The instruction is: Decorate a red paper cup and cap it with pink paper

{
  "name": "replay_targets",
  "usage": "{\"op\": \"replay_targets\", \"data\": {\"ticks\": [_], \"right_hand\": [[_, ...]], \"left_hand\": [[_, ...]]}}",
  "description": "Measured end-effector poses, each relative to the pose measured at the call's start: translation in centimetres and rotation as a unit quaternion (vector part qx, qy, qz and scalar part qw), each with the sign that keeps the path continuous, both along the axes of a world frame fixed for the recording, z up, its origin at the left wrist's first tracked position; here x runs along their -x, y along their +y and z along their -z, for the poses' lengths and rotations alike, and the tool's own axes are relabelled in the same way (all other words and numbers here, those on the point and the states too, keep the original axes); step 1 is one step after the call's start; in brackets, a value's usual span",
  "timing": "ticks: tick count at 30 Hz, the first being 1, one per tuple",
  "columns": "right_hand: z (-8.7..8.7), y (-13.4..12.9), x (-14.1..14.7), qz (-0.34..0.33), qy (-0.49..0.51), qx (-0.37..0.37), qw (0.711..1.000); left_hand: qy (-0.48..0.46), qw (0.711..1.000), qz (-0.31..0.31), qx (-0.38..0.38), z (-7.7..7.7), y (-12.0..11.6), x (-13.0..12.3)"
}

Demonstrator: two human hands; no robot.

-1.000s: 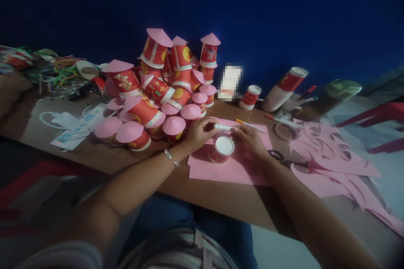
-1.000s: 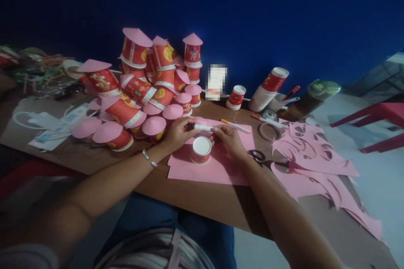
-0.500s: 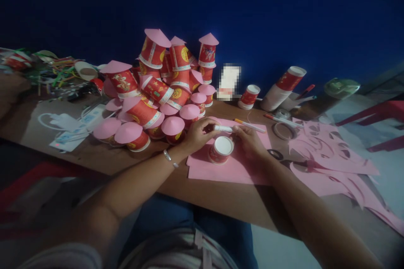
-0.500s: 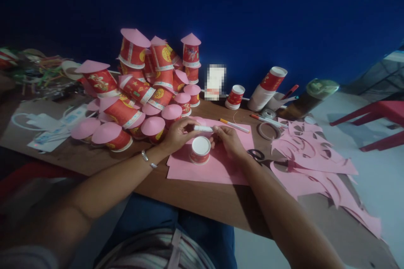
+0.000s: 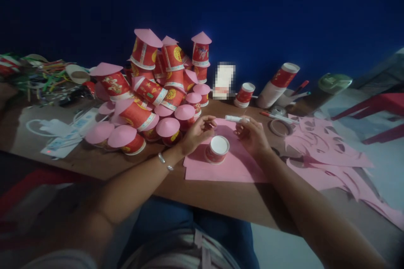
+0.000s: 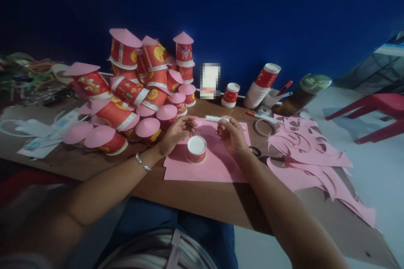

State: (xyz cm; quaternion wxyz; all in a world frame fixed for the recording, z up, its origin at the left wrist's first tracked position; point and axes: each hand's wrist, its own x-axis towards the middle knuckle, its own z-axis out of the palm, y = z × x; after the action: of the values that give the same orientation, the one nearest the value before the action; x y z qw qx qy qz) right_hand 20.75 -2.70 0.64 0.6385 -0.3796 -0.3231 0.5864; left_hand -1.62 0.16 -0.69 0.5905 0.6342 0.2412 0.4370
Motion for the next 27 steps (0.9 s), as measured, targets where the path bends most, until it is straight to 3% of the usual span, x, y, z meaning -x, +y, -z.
{"op": "replay_targets", "data": {"ticks": [5, 7, 9, 11, 14, 20, 27], "right_hand": [[-0.3, 0.0, -0.5, 0.026, 0.024, -0.010, 0.999], [-0.1, 0.0, -0.6, 0.026, 0.021, -0.014, 0.999], [0.1, 0.1, -0.7, 0.024, 0.011, -0.025, 0.999], [0.3, 0.1, -0.7, 0.025, 0.000, -0.043, 0.999], [0.3, -0.1, -0.4, 0.029, -0.014, -0.067, 0.997], [-0.8, -1.1, 0.8, -0.005, -0.036, -0.084, 0.996], [-1.1, -1.8, 2.1, 0.002, -0.090, -0.134, 0.987]], "left_hand": [[0.126, 0.983, 0.114, -0.066, -0.2, -1.1, 0.2], [0.162, 0.979, 0.100, -0.077, -0.3, -1.6, -0.1], [0.170, 0.981, 0.085, -0.030, -0.5, -1.8, -0.4], [0.147, 0.986, 0.077, 0.035, -0.8, -1.8, -0.5], [0.103, 0.991, 0.062, 0.063, -1.2, -1.5, -0.4], [0.101, 0.995, 0.009, 0.020, -0.9, -1.6, -0.6], [0.136, 0.983, -0.051, -0.110, -0.4, -1.7, -0.9]]}}
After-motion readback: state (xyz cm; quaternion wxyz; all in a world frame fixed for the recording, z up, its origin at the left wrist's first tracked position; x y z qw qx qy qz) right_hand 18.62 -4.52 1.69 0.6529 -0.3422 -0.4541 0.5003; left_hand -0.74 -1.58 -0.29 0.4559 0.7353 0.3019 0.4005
